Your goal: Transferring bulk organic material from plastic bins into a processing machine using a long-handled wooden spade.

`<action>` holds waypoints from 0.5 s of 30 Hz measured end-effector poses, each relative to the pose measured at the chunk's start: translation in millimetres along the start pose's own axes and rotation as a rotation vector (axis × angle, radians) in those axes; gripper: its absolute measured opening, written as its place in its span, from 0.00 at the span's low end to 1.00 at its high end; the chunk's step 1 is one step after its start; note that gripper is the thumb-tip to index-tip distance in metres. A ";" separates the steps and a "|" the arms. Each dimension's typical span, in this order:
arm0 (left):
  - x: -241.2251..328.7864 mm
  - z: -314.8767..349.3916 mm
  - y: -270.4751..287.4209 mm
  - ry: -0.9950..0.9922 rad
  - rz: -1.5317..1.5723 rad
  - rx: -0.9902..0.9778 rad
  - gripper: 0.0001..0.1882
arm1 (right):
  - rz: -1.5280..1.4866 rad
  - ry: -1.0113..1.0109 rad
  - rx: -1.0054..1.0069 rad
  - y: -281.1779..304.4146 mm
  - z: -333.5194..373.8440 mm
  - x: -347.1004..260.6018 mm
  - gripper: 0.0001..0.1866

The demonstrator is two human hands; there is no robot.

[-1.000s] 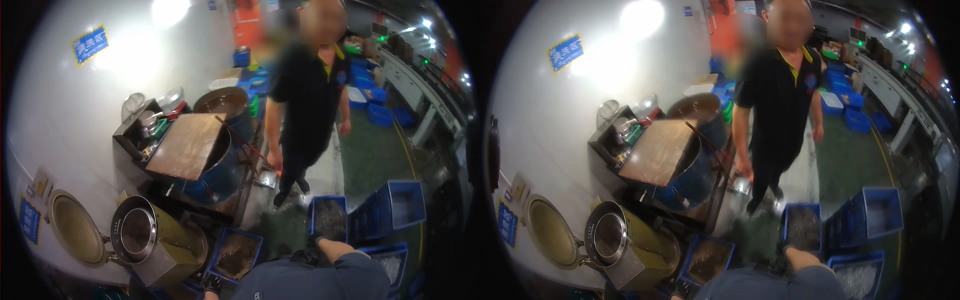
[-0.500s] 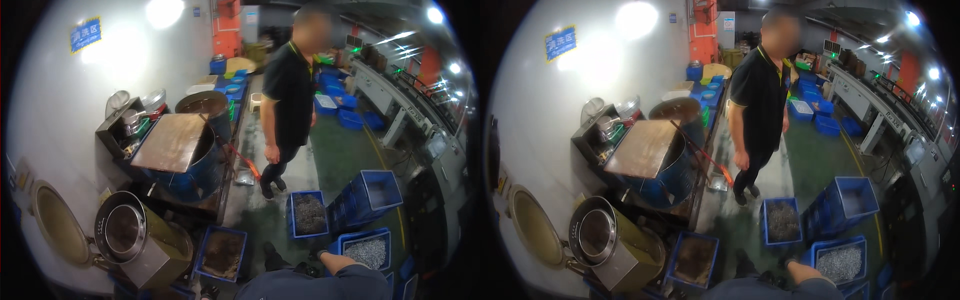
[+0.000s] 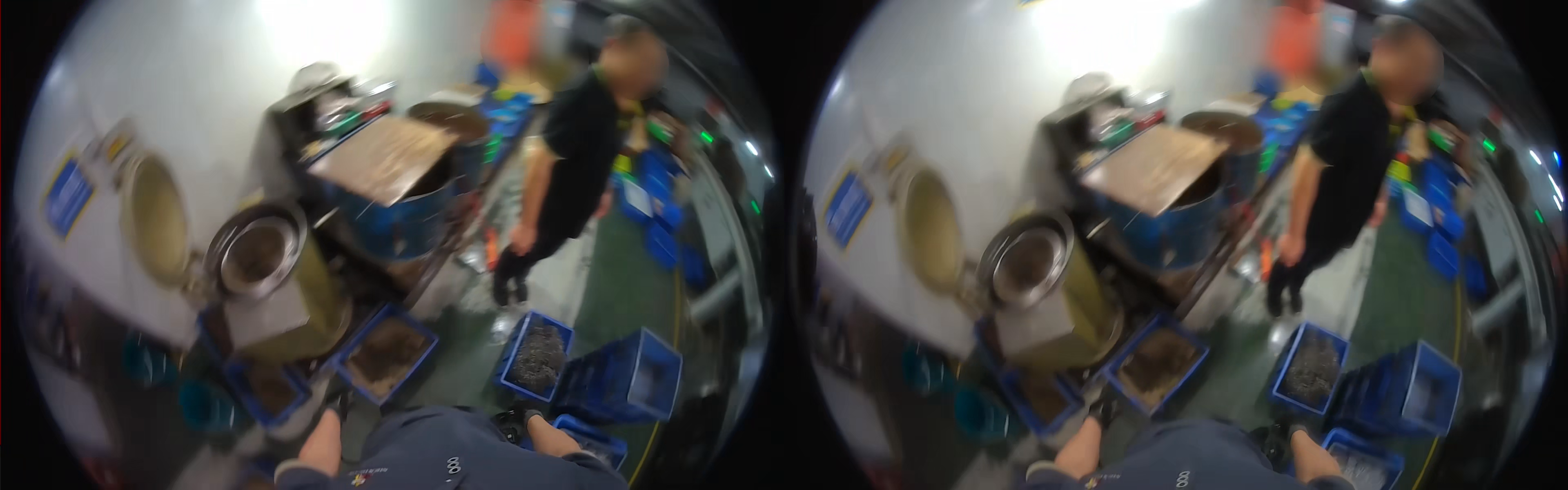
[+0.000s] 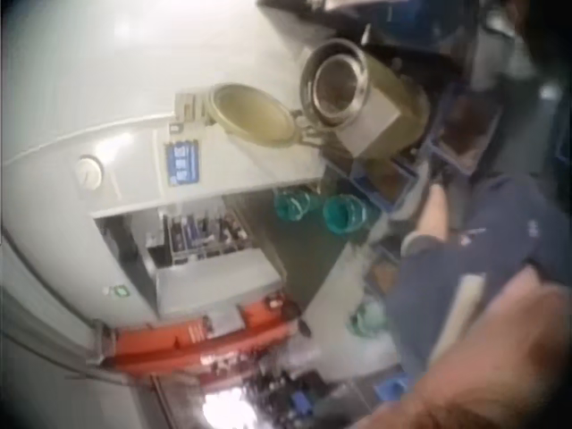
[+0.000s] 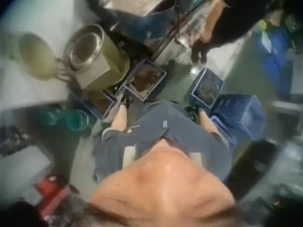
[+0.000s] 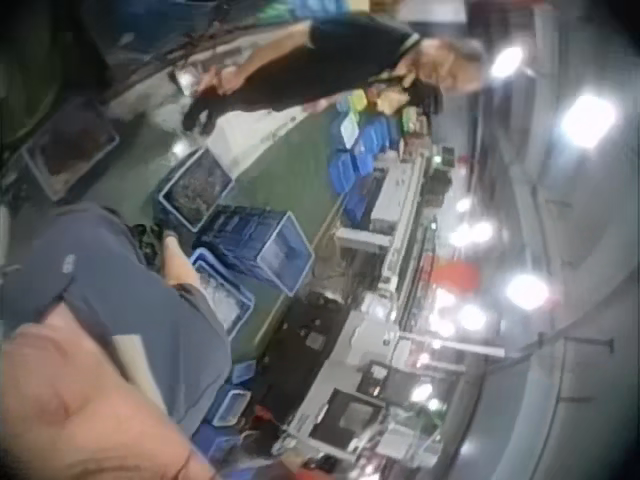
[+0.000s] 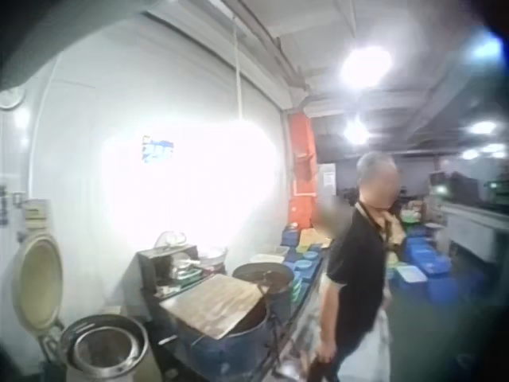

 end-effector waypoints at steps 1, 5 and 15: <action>-16.4 10.2 10.3 0.031 0.030 0.094 0.25 | -0.124 -0.127 0.195 29.9 34.0 2.5 0.19; -20.6 57.6 -9.7 0.273 0.162 0.499 0.30 | -0.405 -0.232 0.450 81.5 120.5 16.6 0.20; -78.7 226.8 -169.2 0.416 1.029 1.002 0.08 | -1.799 0.080 -0.291 43.4 71.3 17.5 0.16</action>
Point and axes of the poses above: each hand's wrist, its own z-axis away from the middle knuckle, its own y-axis out of the back of the hand, x = y × z, the point moved 10 cm from there along -z, towards the middle knuckle, and after that the axes turned 13 degrees about -x, right-handed, at the moved point
